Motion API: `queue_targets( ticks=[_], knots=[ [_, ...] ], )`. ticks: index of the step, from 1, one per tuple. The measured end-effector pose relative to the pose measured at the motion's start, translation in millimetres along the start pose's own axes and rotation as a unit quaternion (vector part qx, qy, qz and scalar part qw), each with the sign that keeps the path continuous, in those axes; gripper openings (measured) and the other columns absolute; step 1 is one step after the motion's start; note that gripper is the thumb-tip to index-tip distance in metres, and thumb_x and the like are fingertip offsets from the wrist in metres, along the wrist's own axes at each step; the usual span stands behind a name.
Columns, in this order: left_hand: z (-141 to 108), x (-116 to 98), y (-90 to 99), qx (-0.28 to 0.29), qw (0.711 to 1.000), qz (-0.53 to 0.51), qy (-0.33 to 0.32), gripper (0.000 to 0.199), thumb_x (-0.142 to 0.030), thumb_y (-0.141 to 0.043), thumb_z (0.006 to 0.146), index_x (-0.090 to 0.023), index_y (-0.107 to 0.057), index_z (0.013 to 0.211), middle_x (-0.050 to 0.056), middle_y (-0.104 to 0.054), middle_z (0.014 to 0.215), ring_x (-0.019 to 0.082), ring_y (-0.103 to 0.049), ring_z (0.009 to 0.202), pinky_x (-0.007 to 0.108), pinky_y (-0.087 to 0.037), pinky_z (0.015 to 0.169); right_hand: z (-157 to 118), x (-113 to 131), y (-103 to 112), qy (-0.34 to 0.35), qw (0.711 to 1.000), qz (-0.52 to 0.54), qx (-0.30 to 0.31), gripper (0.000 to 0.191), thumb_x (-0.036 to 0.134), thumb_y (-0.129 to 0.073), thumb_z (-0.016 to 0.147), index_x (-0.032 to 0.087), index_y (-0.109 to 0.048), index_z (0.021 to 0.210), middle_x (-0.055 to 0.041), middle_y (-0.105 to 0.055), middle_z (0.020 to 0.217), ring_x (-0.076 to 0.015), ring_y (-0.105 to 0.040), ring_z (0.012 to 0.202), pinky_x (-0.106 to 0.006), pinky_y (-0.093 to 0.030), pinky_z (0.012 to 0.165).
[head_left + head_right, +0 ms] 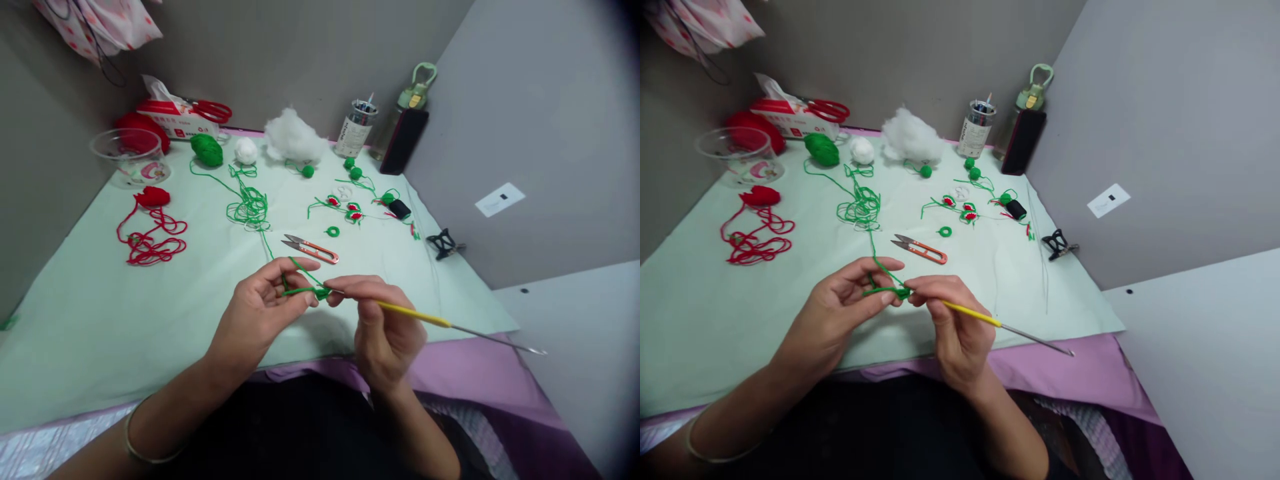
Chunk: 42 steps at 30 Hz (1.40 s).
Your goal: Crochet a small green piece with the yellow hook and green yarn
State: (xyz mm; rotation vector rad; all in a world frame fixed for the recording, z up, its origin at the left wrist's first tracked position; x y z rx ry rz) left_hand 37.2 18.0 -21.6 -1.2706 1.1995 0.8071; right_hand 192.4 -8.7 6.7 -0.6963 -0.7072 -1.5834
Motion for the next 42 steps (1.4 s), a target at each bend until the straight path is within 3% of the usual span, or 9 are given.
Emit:
queue_targets(
  ticks=[10, 17, 26, 42],
  knots=[
    [0.0, 2.7, -6.6, 0.047, 0.992, -0.105, 0.042, 0.026, -0.021, -0.078, 0.085, -0.023, -0.073, 0.111, -0.003, -0.071, 0.085, 0.009, -0.07, 0.076, 0.021, -0.054, 0.079, -0.6, -4.9, -2.1, -0.022, 0.998, 0.05, -0.017, 0.022, 0.015, -0.051, 0.102, 0.021, -0.071, 0.106, -0.0059, -0.077, 0.103, -0.0163, -0.07, 0.076, -0.038, -0.058, 0.072],
    [1.1, 1.3, -5.7, 0.039, 0.993, -0.099, 0.048, 0.026, -0.026, -0.077, 0.087, -0.021, -0.072, 0.112, 0.0, -0.074, 0.084, 0.013, -0.071, 0.079, 0.026, -0.055, 0.082, 1.5, -0.8, -2.9, -0.015, 1.0, 0.024, -0.007, 0.022, 0.017, -0.05, 0.103, 0.022, -0.072, 0.106, -0.0054, -0.077, 0.102, -0.0159, -0.07, 0.077, -0.035, -0.059, 0.071],
    [2.0, 2.3, -4.3, 0.03, 0.993, -0.1, 0.046, 0.029, -0.026, -0.078, 0.086, -0.019, -0.072, 0.113, 0.0, -0.074, 0.083, 0.014, -0.072, 0.079, 0.026, -0.055, 0.082, -0.2, 3.5, -5.1, 0.023, 1.0, -0.01, 0.014, 0.024, 0.016, -0.051, 0.102, 0.024, -0.071, 0.113, -0.0054, -0.077, 0.104, -0.0196, -0.072, 0.092, -0.038, -0.062, 0.076],
    [1.7, 3.4, -2.9, 0.03, 0.993, -0.1, 0.049, 0.035, -0.026, -0.08, 0.084, -0.021, -0.073, 0.118, 0.001, -0.075, 0.085, 0.016, -0.074, 0.082, 0.029, -0.057, 0.087, 1.3, -2.6, -2.8, -0.014, 0.999, 0.037, -0.023, 0.022, 0.017, -0.051, 0.102, 0.023, -0.071, 0.106, -0.0056, -0.077, 0.101, -0.0183, -0.072, 0.081, -0.039, -0.061, 0.072]
  ],
)
Point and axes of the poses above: each hand's wrist, its own z-axis towards the middle knuckle, its own y-axis out of the back of the hand, x = y × z, the point moved 6 cm from there along z, towards the middle knuckle
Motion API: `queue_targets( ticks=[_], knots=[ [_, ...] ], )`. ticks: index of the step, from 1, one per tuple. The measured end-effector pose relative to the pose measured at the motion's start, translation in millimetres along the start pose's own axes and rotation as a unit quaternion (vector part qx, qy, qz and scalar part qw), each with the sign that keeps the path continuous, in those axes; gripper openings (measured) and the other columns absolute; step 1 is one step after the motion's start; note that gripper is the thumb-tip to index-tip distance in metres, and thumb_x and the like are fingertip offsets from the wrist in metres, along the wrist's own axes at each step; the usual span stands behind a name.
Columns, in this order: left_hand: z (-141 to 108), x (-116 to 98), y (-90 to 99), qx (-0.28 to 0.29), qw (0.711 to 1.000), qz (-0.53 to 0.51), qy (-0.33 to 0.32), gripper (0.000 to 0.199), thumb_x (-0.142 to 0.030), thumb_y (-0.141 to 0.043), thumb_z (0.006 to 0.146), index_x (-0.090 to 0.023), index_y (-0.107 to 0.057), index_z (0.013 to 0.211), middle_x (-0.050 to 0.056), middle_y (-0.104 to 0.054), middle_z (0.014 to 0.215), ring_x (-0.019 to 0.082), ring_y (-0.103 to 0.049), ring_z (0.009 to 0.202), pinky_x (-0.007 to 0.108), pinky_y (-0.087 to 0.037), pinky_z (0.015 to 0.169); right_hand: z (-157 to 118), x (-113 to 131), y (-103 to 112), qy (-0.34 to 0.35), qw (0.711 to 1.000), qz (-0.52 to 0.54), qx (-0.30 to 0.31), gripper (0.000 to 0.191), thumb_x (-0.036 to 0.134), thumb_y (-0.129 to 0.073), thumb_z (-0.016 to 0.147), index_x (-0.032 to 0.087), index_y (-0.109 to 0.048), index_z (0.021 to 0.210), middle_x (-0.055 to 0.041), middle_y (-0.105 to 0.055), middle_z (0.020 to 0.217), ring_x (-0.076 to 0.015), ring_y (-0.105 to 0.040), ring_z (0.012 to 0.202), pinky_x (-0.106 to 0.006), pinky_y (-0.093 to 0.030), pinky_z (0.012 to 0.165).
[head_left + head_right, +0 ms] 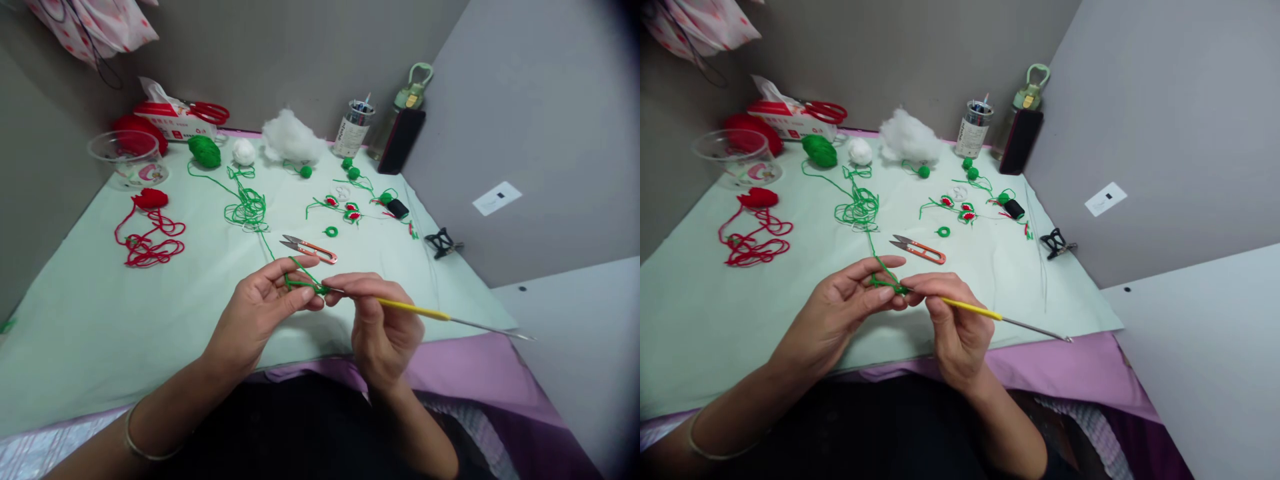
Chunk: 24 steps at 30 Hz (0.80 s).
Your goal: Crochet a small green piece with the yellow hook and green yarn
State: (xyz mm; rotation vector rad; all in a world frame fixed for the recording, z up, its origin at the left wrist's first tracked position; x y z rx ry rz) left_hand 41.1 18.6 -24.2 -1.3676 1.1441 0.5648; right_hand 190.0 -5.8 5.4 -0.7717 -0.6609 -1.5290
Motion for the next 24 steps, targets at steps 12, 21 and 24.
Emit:
queue_targets(
  ticks=[12, 21, 24],
  knots=[
    [1, 1, 2.3, -0.017, 1.0, 0.012, -0.005, 0.035, -0.025, -0.079, 0.083, -0.02, -0.072, 0.117, -0.001, -0.07, 0.082, 0.015, -0.072, 0.078, 0.029, -0.056, 0.085, -1, -6, 0, -0.023, 0.998, 0.05, 0.001, 0.018, 0.021, -0.052, 0.103, 0.022, -0.07, 0.103, -0.0044, -0.076, 0.096, -0.0165, -0.07, 0.075, -0.037, -0.06, 0.07],
    [-1, -3, 3.9, -0.038, 0.995, 0.078, -0.04, 0.036, -0.024, -0.078, 0.083, -0.021, -0.073, 0.119, 0.001, -0.072, 0.085, 0.017, -0.074, 0.083, 0.03, -0.058, 0.084, 2, 6, -1, 0.015, 0.999, -0.028, 0.037, 0.022, 0.018, -0.05, 0.103, 0.022, -0.071, 0.107, -0.0059, -0.076, 0.097, -0.019, -0.072, 0.083, -0.037, -0.061, 0.07],
    [-2, -8, 3.0, -0.063, 0.991, 0.107, -0.057, 0.032, -0.02, -0.078, 0.082, -0.022, -0.074, 0.113, -0.001, -0.069, 0.083, 0.014, -0.074, 0.081, 0.024, -0.058, 0.079, 1, 10, -1, 0.048, 0.995, -0.064, 0.058, 0.024, 0.013, -0.05, 0.102, 0.023, -0.071, 0.112, -0.006, -0.077, 0.097, -0.0199, -0.073, 0.088, -0.038, -0.061, 0.073]
  ],
)
Point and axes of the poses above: each hand's wrist, its own z-axis towards the middle knuckle, its own y-axis out of the back of the hand, x = y × z, the point moved 6 cm from there along z, towards the middle knuckle
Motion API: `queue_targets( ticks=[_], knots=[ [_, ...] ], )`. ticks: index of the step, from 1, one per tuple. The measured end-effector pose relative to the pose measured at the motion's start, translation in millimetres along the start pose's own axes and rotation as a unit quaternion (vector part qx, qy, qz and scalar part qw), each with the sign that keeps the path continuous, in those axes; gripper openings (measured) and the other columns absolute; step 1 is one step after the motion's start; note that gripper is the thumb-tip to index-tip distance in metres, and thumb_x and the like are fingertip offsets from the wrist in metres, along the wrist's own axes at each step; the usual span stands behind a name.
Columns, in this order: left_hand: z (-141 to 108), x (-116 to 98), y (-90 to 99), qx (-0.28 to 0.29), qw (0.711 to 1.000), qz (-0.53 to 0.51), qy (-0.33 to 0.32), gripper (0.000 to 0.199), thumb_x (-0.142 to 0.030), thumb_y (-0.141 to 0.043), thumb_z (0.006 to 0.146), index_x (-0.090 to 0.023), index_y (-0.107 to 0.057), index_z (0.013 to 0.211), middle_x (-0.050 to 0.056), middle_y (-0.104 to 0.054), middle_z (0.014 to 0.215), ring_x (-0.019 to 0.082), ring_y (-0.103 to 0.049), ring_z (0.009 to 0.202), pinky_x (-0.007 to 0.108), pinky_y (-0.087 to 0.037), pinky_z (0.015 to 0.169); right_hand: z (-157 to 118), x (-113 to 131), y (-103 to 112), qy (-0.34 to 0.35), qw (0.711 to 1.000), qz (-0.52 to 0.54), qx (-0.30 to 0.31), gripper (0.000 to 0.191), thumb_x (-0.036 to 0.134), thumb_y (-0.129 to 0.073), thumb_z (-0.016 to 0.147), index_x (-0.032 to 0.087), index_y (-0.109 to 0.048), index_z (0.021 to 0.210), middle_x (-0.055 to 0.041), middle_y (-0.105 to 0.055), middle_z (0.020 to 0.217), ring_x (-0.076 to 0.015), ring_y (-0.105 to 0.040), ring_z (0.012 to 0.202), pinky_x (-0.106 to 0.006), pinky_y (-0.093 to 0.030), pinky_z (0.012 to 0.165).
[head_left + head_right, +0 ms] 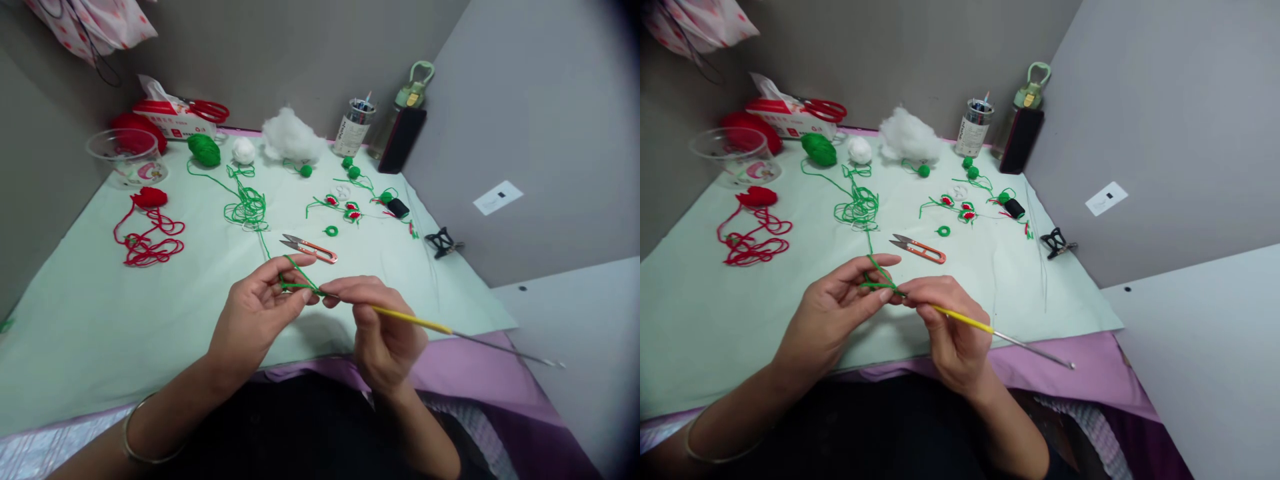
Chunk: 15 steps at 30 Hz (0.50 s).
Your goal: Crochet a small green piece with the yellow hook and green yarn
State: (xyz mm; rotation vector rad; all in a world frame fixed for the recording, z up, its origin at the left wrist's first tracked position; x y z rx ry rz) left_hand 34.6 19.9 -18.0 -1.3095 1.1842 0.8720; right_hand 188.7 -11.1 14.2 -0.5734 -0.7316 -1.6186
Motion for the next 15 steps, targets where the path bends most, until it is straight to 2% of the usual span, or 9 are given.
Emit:
queue_targets(
  ticks=[4, 10, 15],
  knots=[
    [-2.4, -8.2, -1.0, -0.018, 0.999, 0.042, -0.023, 0.029, -0.016, -0.077, 0.08, -0.022, -0.076, 0.108, -0.002, -0.067, 0.081, 0.012, -0.072, 0.079, 0.02, -0.058, 0.078, -1.1, 0.7, -2.7, 0.022, 0.998, -0.038, 0.034, 0.027, 0.009, -0.051, 0.1, 0.022, -0.07, 0.114, -0.0064, -0.077, 0.101, -0.0196, -0.072, 0.093, -0.038, -0.06, 0.079],
    [-2.6, -4.9, -1.1, -0.002, 1.0, 0.018, -0.012, 0.031, -0.018, -0.077, 0.082, -0.022, -0.074, 0.113, -0.001, -0.069, 0.085, 0.014, -0.074, 0.082, 0.023, -0.059, 0.082, -1.5, -2.8, 0.8, -0.007, 0.999, 0.005, -0.033, 0.025, 0.014, -0.05, 0.102, 0.023, -0.072, 0.11, -0.006, -0.077, 0.098, -0.0197, -0.072, 0.087, -0.038, -0.06, 0.074],
    [-0.9, 0.2, 1.0, 0.007, 1.0, 0.001, -0.001, 0.028, -0.021, -0.076, 0.084, -0.023, -0.073, 0.113, -0.001, -0.069, 0.088, 0.014, -0.075, 0.082, 0.023, -0.059, 0.08, -1.8, -5.7, -1.0, -0.033, 0.997, 0.058, -0.034, 0.022, 0.018, -0.052, 0.103, 0.022, -0.072, 0.107, -0.0059, -0.077, 0.098, -0.0186, -0.072, 0.083, -0.037, -0.06, 0.07]
  ],
)
Point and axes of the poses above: each hand's wrist, its own z-axis towards the middle knuckle, its own y-axis out of the back of the hand, x = y × z, the point moved 6 cm from there along z, towards the middle knuckle
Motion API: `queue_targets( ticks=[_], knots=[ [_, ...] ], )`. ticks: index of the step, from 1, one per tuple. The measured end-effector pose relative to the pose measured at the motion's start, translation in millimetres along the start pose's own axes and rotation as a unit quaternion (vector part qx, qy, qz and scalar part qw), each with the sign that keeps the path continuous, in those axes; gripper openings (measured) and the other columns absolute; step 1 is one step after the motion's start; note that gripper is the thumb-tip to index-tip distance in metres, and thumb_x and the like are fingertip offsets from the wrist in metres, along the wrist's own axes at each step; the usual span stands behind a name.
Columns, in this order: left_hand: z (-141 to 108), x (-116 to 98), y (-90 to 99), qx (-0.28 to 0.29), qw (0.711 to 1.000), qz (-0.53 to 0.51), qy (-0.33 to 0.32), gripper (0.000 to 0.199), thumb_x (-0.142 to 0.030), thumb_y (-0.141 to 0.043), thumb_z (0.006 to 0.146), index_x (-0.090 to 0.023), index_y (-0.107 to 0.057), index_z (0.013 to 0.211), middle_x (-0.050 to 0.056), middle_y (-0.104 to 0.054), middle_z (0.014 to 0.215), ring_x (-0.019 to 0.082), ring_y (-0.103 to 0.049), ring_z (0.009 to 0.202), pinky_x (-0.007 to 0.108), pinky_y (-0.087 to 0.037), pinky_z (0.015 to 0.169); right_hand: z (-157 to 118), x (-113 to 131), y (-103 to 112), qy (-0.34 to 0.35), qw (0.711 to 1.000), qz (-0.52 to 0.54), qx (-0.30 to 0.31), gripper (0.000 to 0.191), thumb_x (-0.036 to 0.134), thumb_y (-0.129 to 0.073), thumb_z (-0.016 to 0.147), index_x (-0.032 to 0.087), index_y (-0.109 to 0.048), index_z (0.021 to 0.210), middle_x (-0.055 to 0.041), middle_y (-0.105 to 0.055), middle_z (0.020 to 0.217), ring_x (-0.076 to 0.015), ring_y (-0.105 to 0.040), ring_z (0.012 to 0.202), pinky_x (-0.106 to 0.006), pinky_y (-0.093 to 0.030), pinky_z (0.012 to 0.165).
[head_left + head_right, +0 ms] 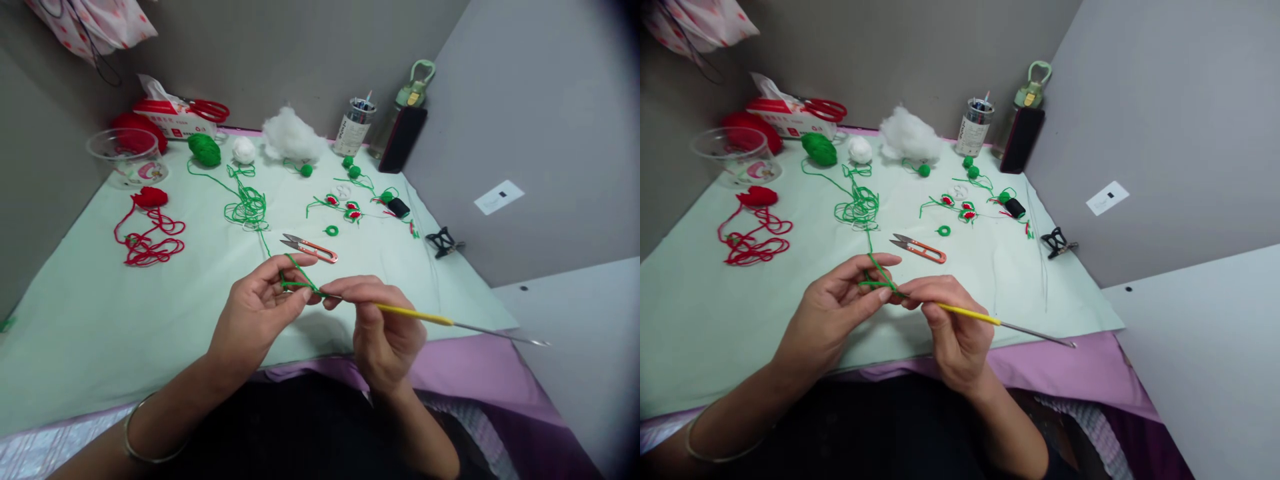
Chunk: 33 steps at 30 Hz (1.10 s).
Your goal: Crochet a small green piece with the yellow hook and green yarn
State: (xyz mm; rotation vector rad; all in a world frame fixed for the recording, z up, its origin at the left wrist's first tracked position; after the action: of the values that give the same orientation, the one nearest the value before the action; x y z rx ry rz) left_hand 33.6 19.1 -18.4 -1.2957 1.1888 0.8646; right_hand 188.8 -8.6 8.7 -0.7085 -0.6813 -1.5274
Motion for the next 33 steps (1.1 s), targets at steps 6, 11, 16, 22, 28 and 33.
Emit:
queue_targets(
  ticks=[6, 11, 16, 22, 28, 33],
  knots=[
    [0, -1, -1.5, 0.013, 1.0, -0.003, -0.025, 0.028, -0.02, -0.076, 0.085, -0.022, -0.073, 0.112, -0.002, -0.069, 0.085, 0.013, -0.075, 0.083, 0.021, -0.059, 0.081, 1, 3, 1, 0.019, 0.999, -0.027, 0.013, 0.022, 0.016, -0.051, 0.103, 0.021, -0.071, 0.109, -0.0065, -0.076, 0.098, -0.019, -0.073, 0.085, -0.037, -0.061, 0.071],
    [-2, -6, -0.1, -0.016, 0.996, 0.043, -0.072, 0.025, -0.016, -0.075, 0.083, -0.022, -0.075, 0.108, -0.002, -0.07, 0.083, 0.01, -0.072, 0.078, 0.016, -0.059, 0.075, 1, 8, 0, 0.056, 0.995, -0.071, 0.038, 0.024, 0.013, -0.051, 0.101, 0.022, -0.07, 0.112, -0.0061, -0.077, 0.096, -0.0201, -0.074, 0.088, -0.039, -0.061, 0.075],
    [-8, -14, -0.3, -0.043, 0.977, 0.126, -0.168, 0.025, -0.011, -0.072, 0.086, -0.024, -0.077, 0.106, -0.002, -0.071, 0.092, 0.008, -0.07, 0.084, 0.014, -0.057, 0.083, -2, 10, -2, 0.085, 0.99, -0.097, 0.057, 0.026, 0.009, -0.052, 0.1, 0.02, -0.069, 0.117, -0.0076, -0.077, 0.098, -0.0207, -0.073, 0.095, -0.039, -0.061, 0.078],
    [-8, -12, -0.8, -0.024, 0.973, 0.124, -0.191, 0.026, -0.015, -0.068, 0.093, -0.026, -0.076, 0.114, -0.001, -0.073, 0.097, 0.008, -0.071, 0.092, 0.013, -0.055, 0.085, -1, 6, 0, 0.059, 0.996, -0.07, 0.007, 0.026, 0.012, -0.05, 0.102, 0.022, -0.072, 0.112, -0.0058, -0.076, 0.095, -0.0204, -0.073, 0.092, -0.039, -0.061, 0.076],
    [-2, -2, 1.2, -0.03, 0.994, 0.017, -0.107, 0.03, -0.022, -0.08, 0.084, -0.025, -0.076, 0.114, -0.002, -0.075, 0.091, 0.009, -0.072, 0.088, 0.014, -0.056, 0.083, 1, -1, 0, 0.01, 1.0, -0.016, -0.021, 0.023, 0.014, -0.051, 0.102, 0.021, -0.073, 0.107, -0.0053, -0.076, 0.094, -0.0201, -0.073, 0.086, -0.039, -0.06, 0.074],
    [1, -1, 0.4, -0.027, 0.996, -0.004, -0.084, 0.032, -0.021, -0.082, 0.082, -0.027, -0.077, 0.113, -0.003, -0.069, 0.083, 0.008, -0.069, 0.081, 0.015, -0.056, 0.079, 1, -9, 1, -0.037, 0.998, 0.03, -0.036, 0.021, 0.017, -0.053, 0.102, 0.022, -0.073, 0.105, -0.0052, -0.076, 0.097, -0.0166, -0.07, 0.075, -0.037, -0.058, 0.07]
  ],
)
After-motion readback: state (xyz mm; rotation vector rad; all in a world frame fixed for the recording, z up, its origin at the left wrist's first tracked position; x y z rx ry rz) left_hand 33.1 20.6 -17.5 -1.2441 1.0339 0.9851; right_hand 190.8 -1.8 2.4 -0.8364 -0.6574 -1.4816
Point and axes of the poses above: each hand's wrist, its own z-axis towards the middle knuckle, its own y-axis out of the back of the hand, x = y × z, the point moved 6 cm from there along z, towards the middle knuckle
